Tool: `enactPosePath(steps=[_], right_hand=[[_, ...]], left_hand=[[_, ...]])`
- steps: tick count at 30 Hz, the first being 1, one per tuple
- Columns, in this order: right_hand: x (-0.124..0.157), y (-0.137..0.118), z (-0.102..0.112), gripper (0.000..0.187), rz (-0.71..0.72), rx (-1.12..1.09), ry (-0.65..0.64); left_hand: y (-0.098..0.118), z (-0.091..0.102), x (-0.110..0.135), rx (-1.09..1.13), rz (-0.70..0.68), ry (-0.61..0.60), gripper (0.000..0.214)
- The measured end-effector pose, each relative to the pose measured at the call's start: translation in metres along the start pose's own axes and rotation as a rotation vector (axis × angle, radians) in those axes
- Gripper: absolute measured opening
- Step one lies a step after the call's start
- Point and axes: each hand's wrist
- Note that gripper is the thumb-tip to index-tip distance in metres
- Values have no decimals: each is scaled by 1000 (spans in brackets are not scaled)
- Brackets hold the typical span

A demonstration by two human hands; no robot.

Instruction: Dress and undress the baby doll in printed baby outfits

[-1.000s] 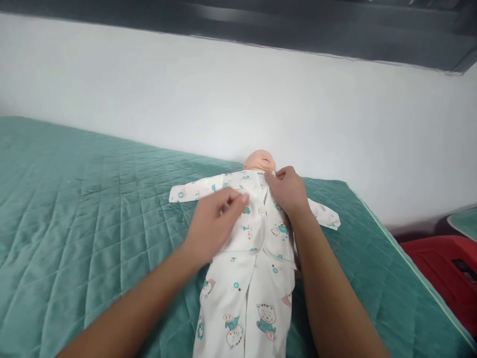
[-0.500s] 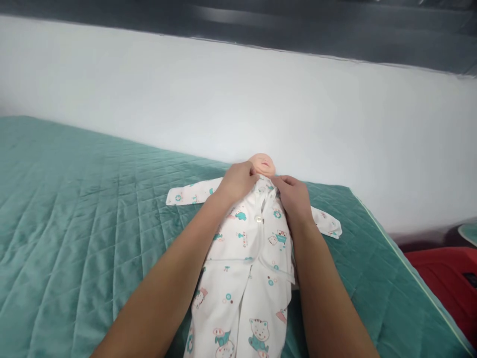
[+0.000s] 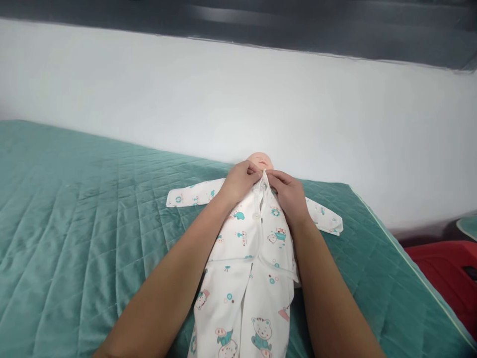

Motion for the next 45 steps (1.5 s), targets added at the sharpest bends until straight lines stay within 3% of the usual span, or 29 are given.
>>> enactPosePath(steps=[6, 13, 20, 29, 40, 45], right_hand=[[2, -2, 1, 23, 3, 173, -5], [6, -11, 0, 21, -46, 215, -71], [7, -15, -2, 20, -36, 285, -124], [5, -7, -1, 25, -38, 245, -185], [4, -4, 1, 30, -51, 185, -189], [5, -5, 0, 29, -47, 196, -178]], left_hand=[[-1, 2, 2, -15, -4, -9, 8], [-2, 7, 5, 73, 34, -66, 10], [2, 1, 6, 59, 98, 0, 19], [6, 1, 9, 256, 146, -17, 34], [7, 4, 10, 265, 145, -33, 39], [2, 2, 6, 134, 110, -21, 33]])
Point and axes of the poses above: each hand's wrist, its own x-axis away from the middle knuckle, its own z-axis out of the back of the hand, y = z × x, and after that the axes turned 7 degrees about -z, right-handed
